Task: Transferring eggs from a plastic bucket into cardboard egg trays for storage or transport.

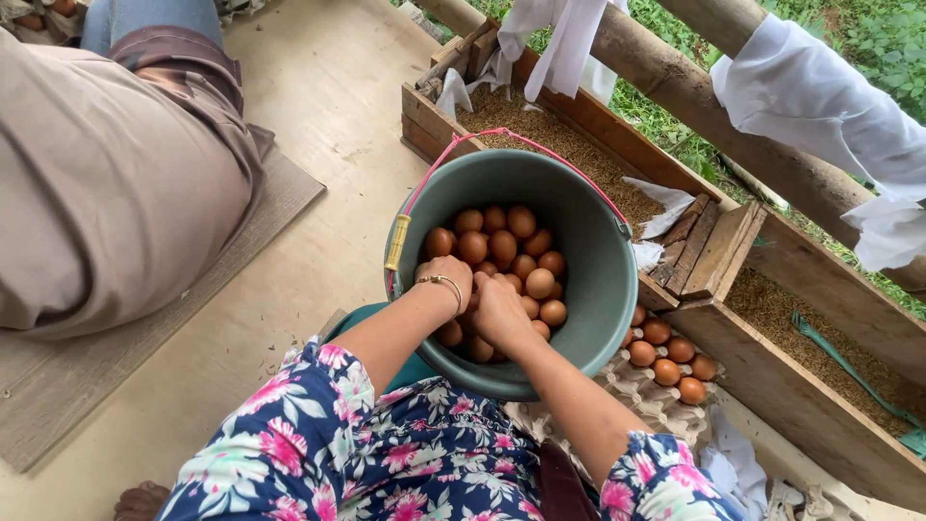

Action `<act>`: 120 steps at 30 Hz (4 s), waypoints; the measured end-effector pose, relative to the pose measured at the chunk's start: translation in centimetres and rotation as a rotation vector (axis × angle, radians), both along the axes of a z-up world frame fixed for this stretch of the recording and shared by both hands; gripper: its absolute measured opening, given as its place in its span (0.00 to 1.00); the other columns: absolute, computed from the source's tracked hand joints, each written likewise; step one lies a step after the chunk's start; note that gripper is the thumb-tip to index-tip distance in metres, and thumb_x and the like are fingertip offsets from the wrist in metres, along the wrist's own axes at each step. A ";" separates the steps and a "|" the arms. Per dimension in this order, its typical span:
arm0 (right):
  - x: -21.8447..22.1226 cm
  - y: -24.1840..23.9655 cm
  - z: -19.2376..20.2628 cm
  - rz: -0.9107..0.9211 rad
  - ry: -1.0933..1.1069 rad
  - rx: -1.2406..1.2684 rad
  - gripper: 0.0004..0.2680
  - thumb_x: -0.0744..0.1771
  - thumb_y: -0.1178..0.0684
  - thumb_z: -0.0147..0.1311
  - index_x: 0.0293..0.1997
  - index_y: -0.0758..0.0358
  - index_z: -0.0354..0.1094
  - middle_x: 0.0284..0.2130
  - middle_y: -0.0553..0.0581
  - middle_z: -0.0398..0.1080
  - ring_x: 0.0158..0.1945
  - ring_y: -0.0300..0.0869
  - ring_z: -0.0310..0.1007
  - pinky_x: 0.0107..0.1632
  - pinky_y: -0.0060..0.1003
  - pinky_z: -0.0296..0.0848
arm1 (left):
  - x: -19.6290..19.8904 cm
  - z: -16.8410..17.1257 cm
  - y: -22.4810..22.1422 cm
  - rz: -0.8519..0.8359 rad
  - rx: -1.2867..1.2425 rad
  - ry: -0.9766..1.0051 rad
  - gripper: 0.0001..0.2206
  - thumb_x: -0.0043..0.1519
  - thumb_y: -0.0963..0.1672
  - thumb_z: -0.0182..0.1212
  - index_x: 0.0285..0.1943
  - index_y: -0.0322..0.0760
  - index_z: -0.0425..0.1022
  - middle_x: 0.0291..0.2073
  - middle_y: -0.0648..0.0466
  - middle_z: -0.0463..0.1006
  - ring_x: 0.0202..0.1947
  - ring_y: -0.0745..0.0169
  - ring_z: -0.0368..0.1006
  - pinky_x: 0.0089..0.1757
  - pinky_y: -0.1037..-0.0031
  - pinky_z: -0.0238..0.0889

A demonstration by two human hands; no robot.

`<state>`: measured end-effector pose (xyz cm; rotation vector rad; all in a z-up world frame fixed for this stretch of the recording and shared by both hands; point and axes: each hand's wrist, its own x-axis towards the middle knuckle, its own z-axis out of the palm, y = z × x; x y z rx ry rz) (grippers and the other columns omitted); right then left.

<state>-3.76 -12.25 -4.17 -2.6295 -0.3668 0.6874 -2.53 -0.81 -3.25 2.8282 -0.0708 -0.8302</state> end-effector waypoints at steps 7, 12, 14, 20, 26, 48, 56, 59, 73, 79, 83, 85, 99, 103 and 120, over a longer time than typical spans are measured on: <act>-1.7 1.2 2.3 0.100 -0.091 0.020 0.17 0.57 0.56 0.59 0.46 0.63 0.59 0.42 0.63 0.63 0.39 0.64 0.72 0.46 0.56 0.73 | 0.8 -0.5 0.8 0.013 0.011 0.010 0.12 0.59 0.38 0.47 0.45 0.31 0.77 0.39 0.42 0.78 0.46 0.41 0.73 0.41 0.55 0.69; -1.8 1.6 5.0 0.045 -0.002 0.067 0.19 0.59 0.59 0.57 0.51 0.69 0.55 0.47 0.64 0.57 0.43 0.69 0.69 0.49 0.58 0.72 | 1.0 0.2 0.7 0.009 0.095 0.040 0.14 0.61 0.39 0.44 0.47 0.31 0.76 0.40 0.44 0.78 0.47 0.43 0.73 0.41 0.53 0.68; -1.2 1.4 3.3 0.036 -0.025 0.066 0.18 0.58 0.60 0.58 0.48 0.67 0.55 0.46 0.62 0.57 0.42 0.69 0.69 0.49 0.58 0.72 | 0.9 0.5 0.7 0.014 0.096 0.048 0.14 0.62 0.41 0.43 0.48 0.31 0.75 0.41 0.44 0.78 0.48 0.44 0.72 0.42 0.53 0.67; -1.3 0.8 2.9 0.038 -0.099 0.110 0.07 0.61 0.56 0.51 0.39 0.62 0.62 0.40 0.59 0.62 0.39 0.68 0.70 0.45 0.59 0.73 | 0.9 1.4 0.6 -0.018 0.107 0.062 0.14 0.62 0.40 0.42 0.49 0.32 0.75 0.43 0.46 0.77 0.50 0.45 0.72 0.44 0.53 0.66; -1.3 0.7 1.8 0.046 -0.096 0.069 0.10 0.60 0.57 0.55 0.42 0.60 0.60 0.41 0.59 0.60 0.40 0.66 0.71 0.46 0.56 0.73 | 0.4 2.3 0.7 -0.008 0.087 0.081 0.13 0.60 0.41 0.47 0.48 0.30 0.75 0.42 0.44 0.78 0.49 0.44 0.72 0.44 0.52 0.66; -1.2 0.4 0.9 0.164 -0.103 -0.036 0.23 0.56 0.57 0.64 0.50 0.63 0.53 0.46 0.61 0.56 0.40 0.67 0.70 0.47 0.57 0.74 | 0.4 1.7 0.9 0.049 0.083 0.104 0.14 0.61 0.43 0.46 0.50 0.32 0.74 0.45 0.45 0.77 0.51 0.45 0.71 0.48 0.54 0.65; -1.8 1.0 3.4 0.107 -0.039 0.011 0.19 0.57 0.60 0.62 0.45 0.63 0.53 0.45 0.61 0.58 0.42 0.69 0.70 0.48 0.58 0.72 | 0.2 2.2 1.4 0.147 -0.015 0.073 0.16 0.63 0.47 0.46 0.49 0.33 0.75 0.44 0.44 0.77 0.50 0.45 0.72 0.47 0.54 0.66; -1.3 0.7 2.7 0.115 -0.061 0.032 0.17 0.58 0.60 0.61 0.43 0.62 0.55 0.43 0.60 0.59 0.40 0.68 0.71 0.46 0.57 0.73 | 0.6 2.1 1.3 0.117 0.013 0.065 0.15 0.63 0.46 0.46 0.48 0.35 0.76 0.43 0.45 0.78 0.50 0.46 0.72 0.47 0.55 0.66; -1.0 0.1 1.7 0.172 -0.075 -0.237 0.13 0.61 0.48 0.59 0.41 0.56 0.57 0.38 0.57 0.69 0.43 0.58 0.73 0.47 0.51 0.73 | -0.2 3.8 0.7 0.033 0.115 0.094 0.13 0.60 0.42 0.48 0.50 0.35 0.75 0.45 0.48 0.77 0.51 0.49 0.71 0.48 0.56 0.65; -1.2 -0.1 1.4 0.153 -0.040 -0.227 0.12 0.60 0.50 0.59 0.41 0.59 0.61 0.36 0.63 0.71 0.44 0.61 0.73 0.47 0.52 0.72 | -1.3 7.1 0.9 0.083 -0.007 0.107 0.12 0.55 0.42 0.56 0.46 0.36 0.77 0.42 0.46 0.78 0.48 0.45 0.72 0.45 0.53 0.66; -0.9 -0.2 1.1 0.135 -0.046 -0.209 0.13 0.59 0.52 0.61 0.42 0.57 0.62 0.34 0.64 0.71 0.44 0.61 0.73 0.47 0.51 0.72 | -0.7 6.1 1.0 0.112 -0.021 0.112 0.13 0.54 0.41 0.57 0.48 0.35 0.76 0.45 0.45 0.77 0.51 0.44 0.71 0.47 0.54 0.65; -0.9 -0.3 1.7 0.124 -0.021 -0.179 0.13 0.58 0.53 0.61 0.42 0.59 0.63 0.36 0.67 0.71 0.45 0.63 0.72 0.48 0.53 0.71 | -0.2 4.5 1.1 0.127 -0.024 0.124 0.15 0.55 0.41 0.56 0.50 0.32 0.74 0.47 0.44 0.76 0.52 0.43 0.70 0.48 0.54 0.64; 0.4 -2.5 1.0 -0.119 0.011 -0.024 0.05 0.56 0.54 0.61 0.26 0.54 0.67 0.27 0.59 0.70 0.42 0.54 0.74 0.45 0.45 0.73 | -0.4 5.9 1.4 0.181 -0.131 0.111 0.21 0.48 0.44 0.64 0.51 0.32 0.74 0.46 0.40 0.76 0.51 0.40 0.71 0.48 0.51 0.65; 0.3 -2.0 1.0 -0.052 -0.006 -0.045 0.04 0.57 0.55 0.62 0.25 0.55 0.68 0.26 0.59 0.70 0.40 0.53 0.74 0.43 0.44 0.74 | -0.5 5.9 1.3 0.166 -0.107 0.122 0.19 0.49 0.42 0.63 0.51 0.31 0.74 0.45 0.40 0.76 0.50 0.40 0.71 0.48 0.51 0.65; -5.8 -9.4 11.5 -0.339 -0.516 0.833 0.02 0.63 0.53 0.57 0.32 0.55 0.71 0.20 0.52 0.73 0.26 0.37 0.74 0.33 0.29 0.74 | 0.6 4.5 0.8 0.223 -0.280 -0.121 0.13 0.49 0.53 0.62 0.28 0.44 0.78 0.30 0.47 0.80 0.44 0.41 0.73 0.42 0.57 0.67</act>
